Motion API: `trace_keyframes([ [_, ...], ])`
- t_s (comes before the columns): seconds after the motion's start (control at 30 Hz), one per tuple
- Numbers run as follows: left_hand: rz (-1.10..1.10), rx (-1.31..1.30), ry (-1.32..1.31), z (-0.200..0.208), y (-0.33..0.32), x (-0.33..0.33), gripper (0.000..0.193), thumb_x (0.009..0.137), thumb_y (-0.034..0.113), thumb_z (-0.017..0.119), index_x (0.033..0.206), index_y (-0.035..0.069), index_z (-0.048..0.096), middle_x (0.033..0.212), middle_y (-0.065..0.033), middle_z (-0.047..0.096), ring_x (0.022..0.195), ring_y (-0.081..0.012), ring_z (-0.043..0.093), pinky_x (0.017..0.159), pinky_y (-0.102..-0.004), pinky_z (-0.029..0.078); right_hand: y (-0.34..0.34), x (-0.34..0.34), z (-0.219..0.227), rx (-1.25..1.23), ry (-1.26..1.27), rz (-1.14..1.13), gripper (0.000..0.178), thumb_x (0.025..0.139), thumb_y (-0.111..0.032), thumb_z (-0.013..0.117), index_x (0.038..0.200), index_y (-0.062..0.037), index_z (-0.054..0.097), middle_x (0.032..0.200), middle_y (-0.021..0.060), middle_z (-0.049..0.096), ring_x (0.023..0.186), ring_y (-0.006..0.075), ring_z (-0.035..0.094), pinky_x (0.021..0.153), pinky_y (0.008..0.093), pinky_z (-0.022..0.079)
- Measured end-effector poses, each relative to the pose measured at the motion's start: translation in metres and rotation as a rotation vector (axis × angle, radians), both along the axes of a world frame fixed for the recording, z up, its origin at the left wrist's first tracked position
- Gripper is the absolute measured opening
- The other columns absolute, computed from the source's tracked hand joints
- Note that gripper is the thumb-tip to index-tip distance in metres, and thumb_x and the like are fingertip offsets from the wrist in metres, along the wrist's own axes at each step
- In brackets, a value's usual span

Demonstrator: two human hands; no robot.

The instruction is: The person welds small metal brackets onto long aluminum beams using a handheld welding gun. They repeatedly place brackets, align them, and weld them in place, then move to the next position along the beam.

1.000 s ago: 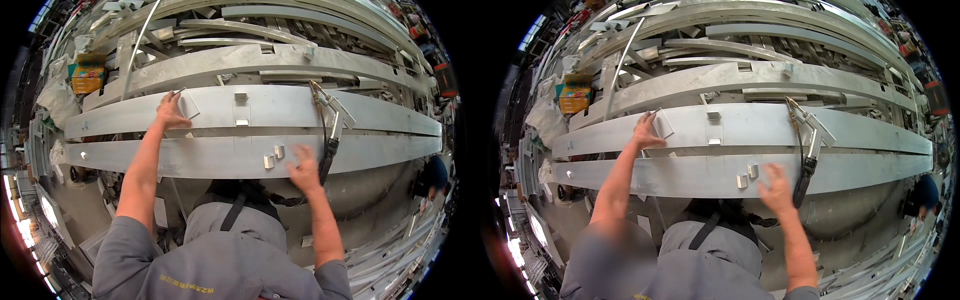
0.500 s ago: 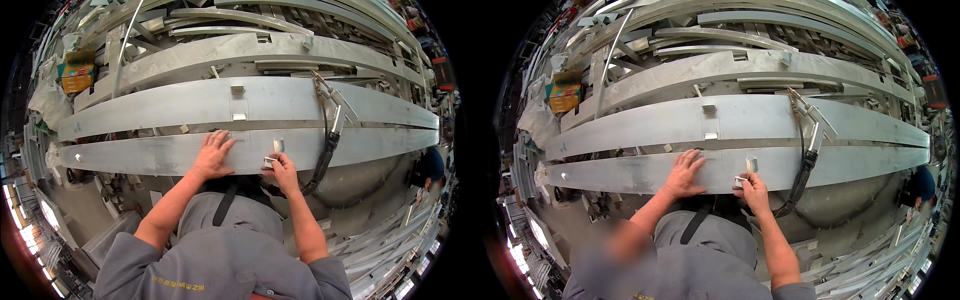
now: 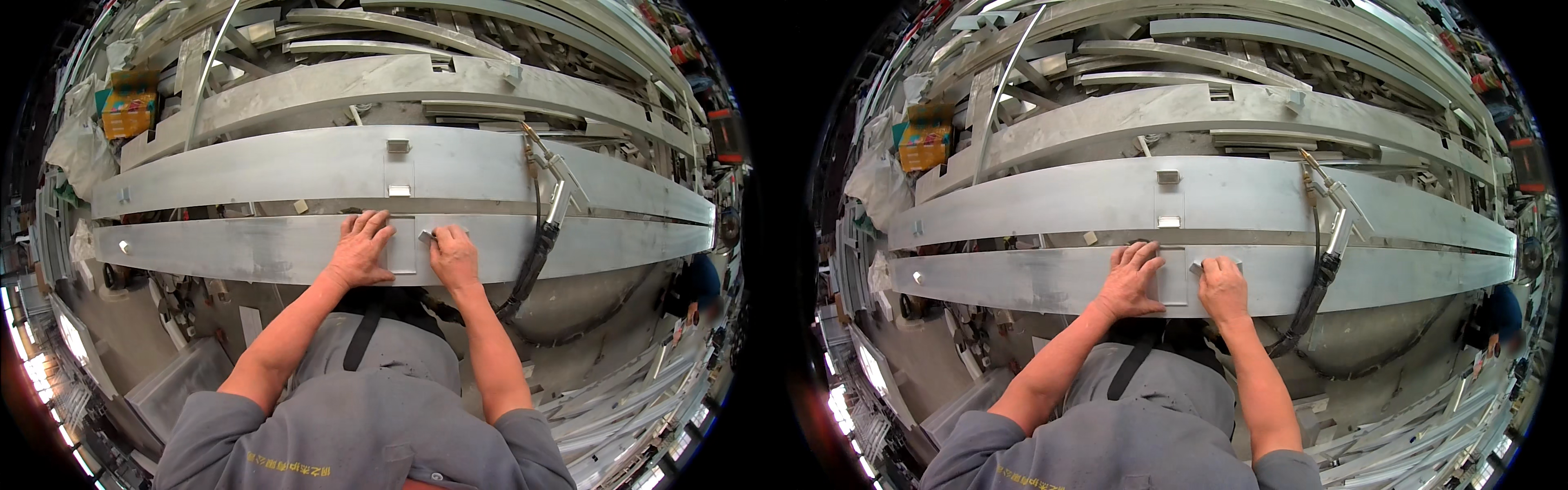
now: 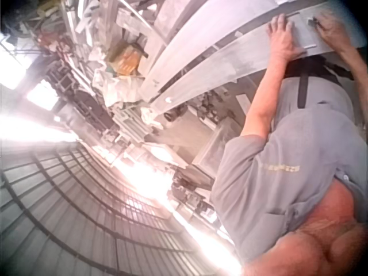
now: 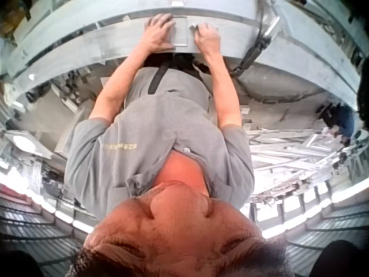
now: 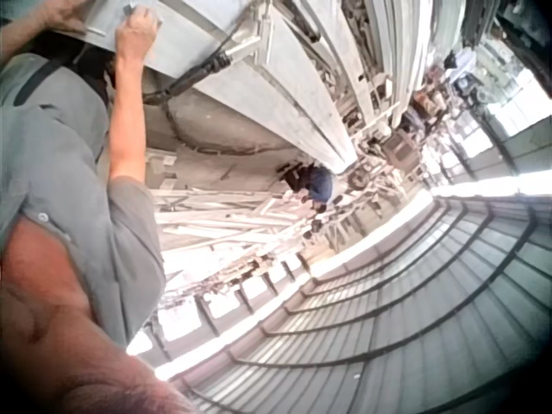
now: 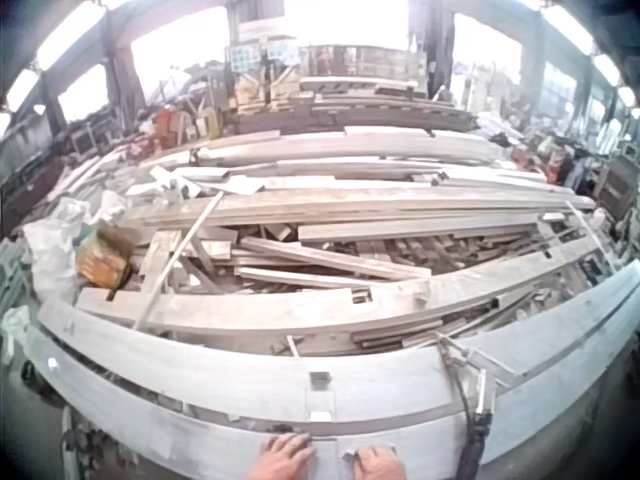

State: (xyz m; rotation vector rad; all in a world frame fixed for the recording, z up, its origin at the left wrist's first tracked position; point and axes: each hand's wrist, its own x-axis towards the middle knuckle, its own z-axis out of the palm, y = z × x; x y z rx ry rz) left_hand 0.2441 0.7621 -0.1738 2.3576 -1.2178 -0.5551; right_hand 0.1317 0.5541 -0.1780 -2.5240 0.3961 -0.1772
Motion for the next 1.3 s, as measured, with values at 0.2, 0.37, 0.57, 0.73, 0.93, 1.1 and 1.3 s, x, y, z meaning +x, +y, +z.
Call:
trace_keyframes([
  [0.2, 0.018, -0.058, 0.013, -0.005, 0.002, 0.003, 0.089, 0.049, 0.041, 0.095, 0.125, 0.013, 0.055, 0.152, -0.0144, 0.042, 0.144, -0.0358, 0.034, 0.118, -0.0529, 0.023, 0.008, 0.017, 0.005, 0.109, -0.093, 0.049, 0.012, 0.083, -0.004, 0.07, 0.094, -0.0059, 0.066, 0.092, 0.0129, 0.063, 0.084, 0.0355, 0.065, 0.073, 0.0446, 0.054],
  [0.37, 0.006, -0.066, 0.043, -0.006, 0.004, 0.007, 0.085, 0.049, 0.039, 0.095, 0.12, 0.011, 0.057, 0.151, -0.0138, 0.043, 0.142, -0.0354, 0.035, 0.117, -0.0521, 0.023, 0.019, 0.047, -0.006, 0.157, -0.125, 0.148, 0.015, 0.081, -0.002, 0.071, 0.095, -0.0054, 0.066, 0.094, 0.0119, 0.062, 0.087, 0.0336, 0.065, 0.074, 0.0428, 0.055],
  [0.57, 0.014, -0.062, 0.081, -0.006, 0.004, 0.01, 0.081, 0.049, 0.038, 0.095, 0.116, 0.01, 0.058, 0.15, -0.0126, 0.043, 0.141, -0.034, 0.036, 0.116, -0.0516, 0.024, 0.018, 0.062, -0.016, 0.134, -0.145, 0.175, 0.017, 0.08, -0.001, 0.07, 0.096, -0.0046, 0.066, 0.097, 0.0116, 0.064, 0.088, 0.0323, 0.065, 0.077, 0.0421, 0.055],
  [0.73, 0.016, -0.053, 0.112, -0.004, 0.003, 0.013, 0.08, 0.049, 0.038, 0.095, 0.114, 0.009, 0.058, 0.149, -0.012, 0.043, 0.141, -0.0336, 0.035, 0.116, -0.0518, 0.024, 0.016, 0.062, -0.023, 0.103, -0.165, 0.203, 0.017, 0.079, -0.001, 0.071, 0.095, -0.0043, 0.066, 0.101, 0.0112, 0.069, 0.091, 0.0308, 0.066, 0.08, 0.0401, 0.056],
  [0.93, 0.024, -0.063, 0.112, -0.006, 0.003, 0.013, 0.08, 0.048, 0.038, 0.095, 0.112, 0.008, 0.059, 0.148, -0.0117, 0.043, 0.14, -0.0334, 0.036, 0.115, -0.0516, 0.024, 0.017, 0.063, -0.02, 0.102, -0.121, 0.199, 0.017, 0.079, -0.003, 0.072, 0.095, -0.0049, 0.066, 0.097, 0.01, 0.071, 0.09, 0.0297, 0.068, 0.08, 0.0399, 0.057],
  [1.1, 0.025, -0.052, 0.11, -0.005, 0.001, 0.014, 0.08, 0.047, 0.037, 0.094, 0.112, 0.008, 0.059, 0.148, -0.0116, 0.043, 0.14, -0.0333, 0.036, 0.115, -0.0518, 0.024, 0.017, 0.063, -0.021, 0.125, -0.098, 0.177, 0.016, 0.08, -0.003, 0.072, 0.094, -0.0054, 0.065, 0.096, 0.0104, 0.07, 0.088, 0.0306, 0.069, 0.076, 0.0405, 0.058],
  [1.3, 0.033, -0.049, 0.145, -0.004, 0.001, 0.015, 0.078, 0.049, 0.035, 0.094, 0.112, 0.008, 0.058, 0.148, -0.0116, 0.044, 0.139, -0.0348, 0.037, 0.115, -0.0524, 0.024, 0.017, 0.064, -0.018, 0.205, -0.083, 0.165, 0.016, 0.08, 0.0, 0.071, 0.093, -0.0054, 0.063, 0.091, 0.0109, 0.067, 0.084, 0.0323, 0.067, 0.073, 0.0417, 0.056],
])
